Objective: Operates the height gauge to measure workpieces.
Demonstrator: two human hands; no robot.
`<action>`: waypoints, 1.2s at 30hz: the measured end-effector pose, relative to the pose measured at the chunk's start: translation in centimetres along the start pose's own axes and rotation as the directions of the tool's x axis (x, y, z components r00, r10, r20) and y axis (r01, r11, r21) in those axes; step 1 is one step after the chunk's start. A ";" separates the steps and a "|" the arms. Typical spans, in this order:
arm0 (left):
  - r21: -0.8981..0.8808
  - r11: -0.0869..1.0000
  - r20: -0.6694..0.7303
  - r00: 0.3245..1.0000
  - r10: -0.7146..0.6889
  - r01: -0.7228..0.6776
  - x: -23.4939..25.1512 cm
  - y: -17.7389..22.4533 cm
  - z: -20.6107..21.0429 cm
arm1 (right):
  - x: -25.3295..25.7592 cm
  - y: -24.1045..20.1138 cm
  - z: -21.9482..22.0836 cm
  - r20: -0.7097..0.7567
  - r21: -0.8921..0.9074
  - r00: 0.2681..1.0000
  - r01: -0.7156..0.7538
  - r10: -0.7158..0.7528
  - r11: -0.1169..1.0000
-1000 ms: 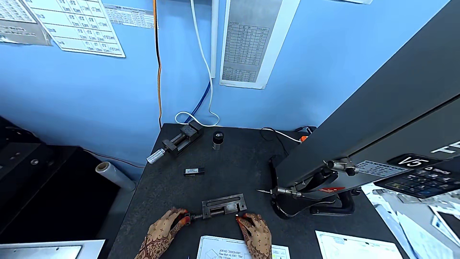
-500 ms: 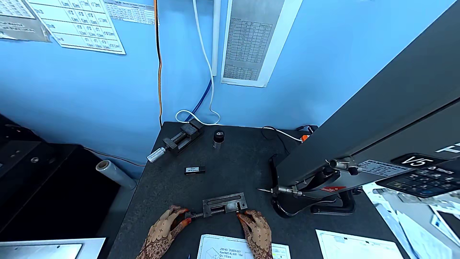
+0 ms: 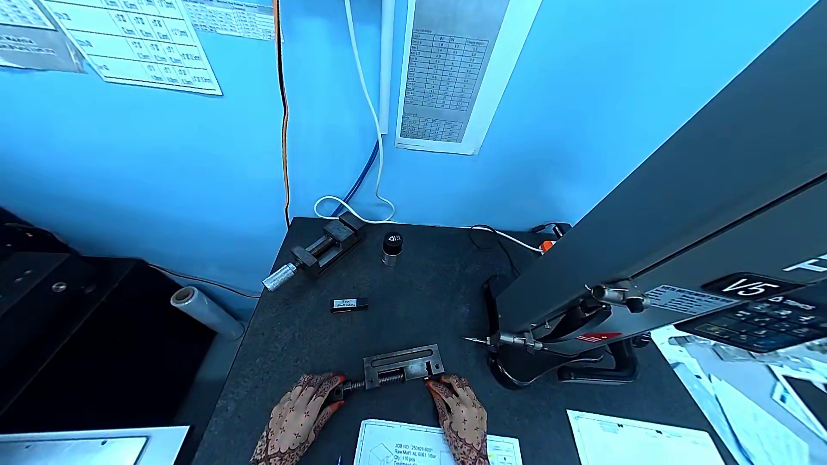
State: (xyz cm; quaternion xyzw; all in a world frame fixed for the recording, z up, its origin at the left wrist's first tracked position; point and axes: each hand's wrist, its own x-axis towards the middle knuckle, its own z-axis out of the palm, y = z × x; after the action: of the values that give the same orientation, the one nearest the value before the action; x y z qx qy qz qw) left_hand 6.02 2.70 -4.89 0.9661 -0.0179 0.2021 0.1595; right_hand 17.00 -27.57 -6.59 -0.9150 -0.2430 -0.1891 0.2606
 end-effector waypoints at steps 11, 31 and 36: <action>-0.080 0.993 0.076 0.994 -0.077 0.083 0.3 -0.4 0.3 | -0.2 0.0 0.3 -0.014 0.011 1.000 -0.021 0.021 1.000; 0.022 0.999 -0.037 0.998 -0.043 0.044 -0.3 -0.5 1.2 | -0.1 -1.4 -1.0 0.079 -0.093 0.996 -0.033 0.040 0.995; 0.047 0.998 0.031 0.998 -0.049 0.047 0.5 0.1 0.0 | 0.7 -2.8 -1.7 0.152 -0.234 0.987 -0.013 0.050 0.972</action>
State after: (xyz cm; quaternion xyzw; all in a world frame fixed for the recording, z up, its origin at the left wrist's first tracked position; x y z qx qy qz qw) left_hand 6.51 2.65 -4.69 0.9729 0.0075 0.1829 0.1416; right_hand 15.63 -26.16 -3.86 -0.9550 -0.2243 -0.1397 0.1350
